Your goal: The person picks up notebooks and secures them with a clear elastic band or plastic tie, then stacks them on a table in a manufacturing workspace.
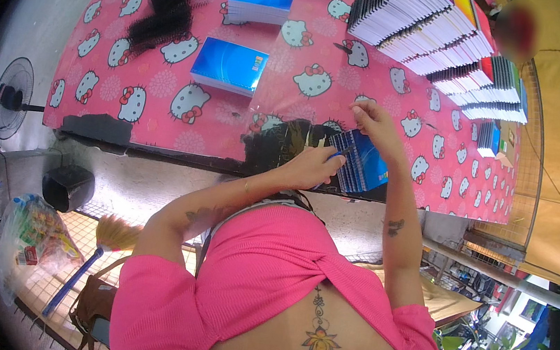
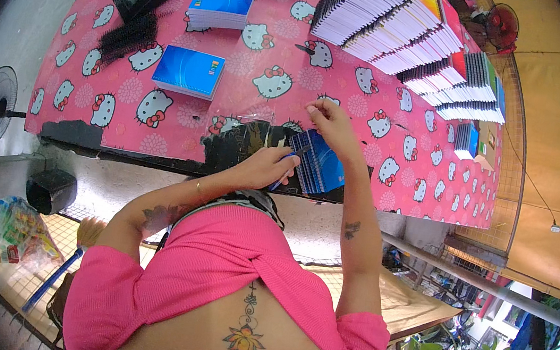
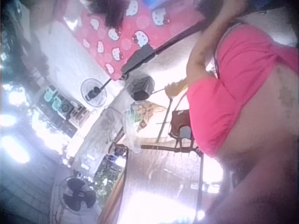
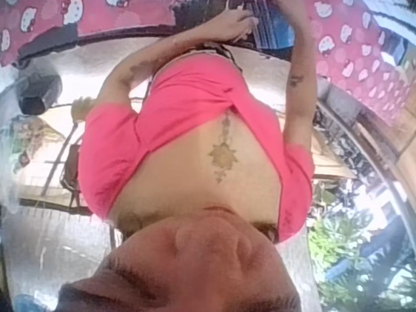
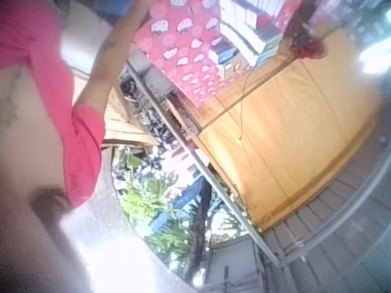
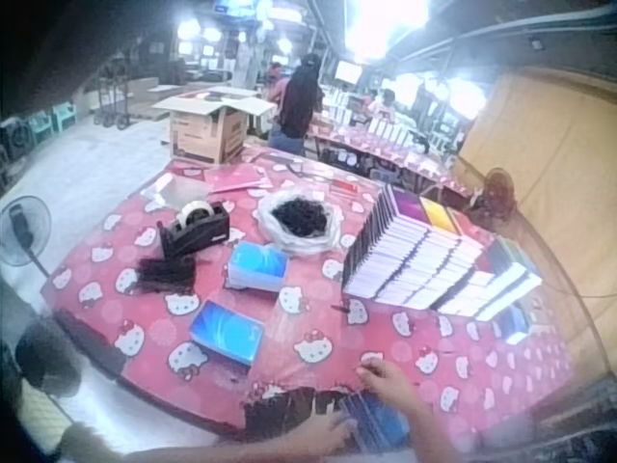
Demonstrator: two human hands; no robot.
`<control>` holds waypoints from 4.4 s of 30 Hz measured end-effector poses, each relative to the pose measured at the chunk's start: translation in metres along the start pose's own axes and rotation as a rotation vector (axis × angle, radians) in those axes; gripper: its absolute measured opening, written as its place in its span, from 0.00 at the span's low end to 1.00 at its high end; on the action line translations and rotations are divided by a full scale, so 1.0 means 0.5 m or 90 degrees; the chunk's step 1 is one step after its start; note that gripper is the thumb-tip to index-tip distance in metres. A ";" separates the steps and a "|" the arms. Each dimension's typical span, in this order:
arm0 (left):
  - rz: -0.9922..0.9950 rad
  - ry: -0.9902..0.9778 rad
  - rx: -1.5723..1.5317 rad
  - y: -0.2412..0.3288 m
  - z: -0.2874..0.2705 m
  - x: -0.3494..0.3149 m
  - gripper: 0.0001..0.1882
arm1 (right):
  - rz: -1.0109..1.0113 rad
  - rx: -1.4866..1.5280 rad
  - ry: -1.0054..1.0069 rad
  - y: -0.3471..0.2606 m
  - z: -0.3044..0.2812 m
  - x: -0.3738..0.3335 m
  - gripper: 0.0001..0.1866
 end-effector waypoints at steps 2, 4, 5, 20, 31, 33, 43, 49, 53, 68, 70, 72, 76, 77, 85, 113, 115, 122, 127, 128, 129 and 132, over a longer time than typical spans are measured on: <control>-0.030 0.019 -0.047 -0.007 -0.002 -0.005 0.20 | 0.026 0.025 -0.014 -0.031 -0.006 -0.013 0.14; -0.078 0.028 -0.081 -0.007 -0.009 0.001 0.20 | -0.072 -0.078 -0.008 -0.043 -0.004 -0.011 0.14; -0.104 0.030 -0.098 -0.008 -0.011 0.004 0.20 | -0.120 -0.129 -0.003 -0.046 -0.002 -0.013 0.15; -0.110 0.056 -0.076 -0.008 -0.023 0.016 0.20 | -0.086 -0.339 -0.104 -0.032 0.017 0.020 0.17; -0.081 0.047 -0.059 0.008 -0.025 0.010 0.19 | -0.083 -0.355 -0.085 -0.013 0.019 0.026 0.15; -0.092 0.041 -0.048 0.012 -0.024 0.008 0.20 | -0.074 -0.352 -0.081 -0.011 0.018 0.025 0.15; -0.109 0.033 -0.091 -0.025 -0.026 -0.008 0.19 | -0.254 -0.350 -0.044 -0.038 0.030 0.029 0.14; -0.081 0.056 -0.085 -0.024 -0.023 0.008 0.21 | -0.157 -0.340 -0.179 -0.021 0.040 0.034 0.13; -0.092 0.057 -0.074 -0.013 -0.019 0.005 0.21 | -0.150 -0.379 -0.188 -0.020 0.043 0.035 0.12; -0.152 0.033 -0.106 -0.037 -0.023 0.012 0.20 | -0.137 -0.391 -0.211 -0.004 0.045 0.050 0.13; -0.155 0.042 -0.102 -0.030 -0.019 0.011 0.20 | -0.130 -0.400 -0.208 0.006 0.041 0.055 0.14; -0.157 0.052 -0.103 -0.029 -0.020 0.012 0.20 | -0.125 -0.405 -0.206 0.005 0.041 0.058 0.14; -0.152 0.067 -0.091 -0.032 -0.019 0.015 0.20 | -0.115 -0.406 -0.204 0.009 0.041 0.059 0.14; -0.149 0.070 -0.085 -0.029 -0.020 0.016 0.21 | -0.112 -0.408 -0.207 0.008 0.041 0.060 0.14; -0.099 0.032 -0.016 -0.043 -0.021 0.006 0.21 | -0.089 -0.421 -0.178 -0.003 0.046 0.066 0.12; -0.204 0.074 -0.057 -0.027 -0.020 0.016 0.20 | -0.111 -0.424 -0.229 0.010 0.058 0.070 0.14; -0.217 0.066 -0.051 -0.029 -0.020 0.016 0.20 | -0.113 -0.421 -0.228 0.015 0.057 0.071 0.14; -0.233 0.051 -0.088 -0.025 -0.026 0.019 0.20 | -0.111 -0.423 -0.232 0.013 0.057 0.071 0.14; -0.181 0.057 -0.069 -0.020 -0.028 0.015 0.20 | -0.110 -0.417 -0.234 0.015 0.054 0.071 0.14; -0.174 0.056 -0.056 -0.021 -0.029 0.015 0.20 | -0.108 -0.415 -0.237 0.011 0.056 0.070 0.14; -0.175 0.057 -0.058 -0.023 -0.029 0.014 0.20 | -0.115 -0.428 -0.235 0.007 0.057 0.068 0.14; -0.171 0.060 -0.053 -0.027 -0.029 0.012 0.20 | -0.128 -0.453 -0.233 0.001 0.060 0.064 0.14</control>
Point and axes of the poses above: each hand's wrist, its own x-axis towards the middle knuckle, its own z-axis out of the palm, y = z × x, the point moved 2 cm from there along x, towards the middle knuckle, and after that the axes turned 5 degrees about y, right-handed, at the moved point
